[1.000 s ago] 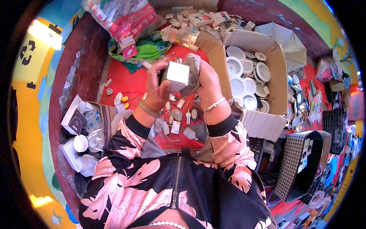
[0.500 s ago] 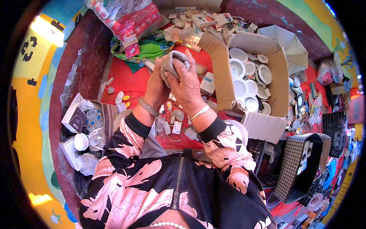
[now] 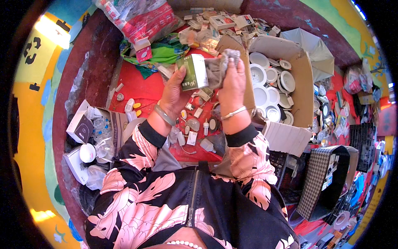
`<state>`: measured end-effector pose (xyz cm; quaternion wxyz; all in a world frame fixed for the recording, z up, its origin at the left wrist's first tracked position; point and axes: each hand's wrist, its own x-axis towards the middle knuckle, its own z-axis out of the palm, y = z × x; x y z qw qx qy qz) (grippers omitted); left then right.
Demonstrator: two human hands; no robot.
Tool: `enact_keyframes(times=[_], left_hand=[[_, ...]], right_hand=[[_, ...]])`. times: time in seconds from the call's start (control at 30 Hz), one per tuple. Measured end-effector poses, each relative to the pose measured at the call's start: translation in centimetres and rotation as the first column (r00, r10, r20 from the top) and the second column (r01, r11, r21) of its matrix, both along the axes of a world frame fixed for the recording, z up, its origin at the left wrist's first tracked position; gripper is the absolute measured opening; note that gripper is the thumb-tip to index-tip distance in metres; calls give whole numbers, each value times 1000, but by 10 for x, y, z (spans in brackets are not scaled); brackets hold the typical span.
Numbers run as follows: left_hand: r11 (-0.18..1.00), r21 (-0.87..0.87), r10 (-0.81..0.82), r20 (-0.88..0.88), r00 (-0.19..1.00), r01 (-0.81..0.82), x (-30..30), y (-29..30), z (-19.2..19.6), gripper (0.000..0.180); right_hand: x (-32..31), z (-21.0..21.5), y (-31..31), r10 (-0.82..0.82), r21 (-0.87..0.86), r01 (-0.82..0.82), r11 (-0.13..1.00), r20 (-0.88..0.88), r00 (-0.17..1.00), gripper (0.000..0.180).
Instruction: The person wipes white circular light fixtures with a cloth and places them into a cardboard box. The person then wipes a small green box by hand.
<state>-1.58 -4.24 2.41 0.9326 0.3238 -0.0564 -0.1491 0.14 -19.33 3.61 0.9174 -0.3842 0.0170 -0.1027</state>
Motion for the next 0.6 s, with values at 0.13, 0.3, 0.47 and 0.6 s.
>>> enact_keyframes(times=[0.13, 0.3, 0.47, 0.6], left_hand=[[992, 106, 79, -55, 995, -73, 6, 7, -7, 51], [998, -59, 21, -122, 992, -28, -4, -2, -2, 53], [993, 91, 82, -13, 997, -80, 2, -1, -2, 43], [994, 77, 80, 43, 996, -83, 1, -8, -4, 40]], right_hand=[[-9, 12, -8, 37, -188, -19, 982, 90, 995, 22], [-33, 10, 31, 229, -907, 327, 266, 389, 892, 37], [-30, 13, 35, 125, -883, 309, 354, 372, 920, 42], [-23, -5, 31, -118, -810, 441, 386, 431, 895, 29]])
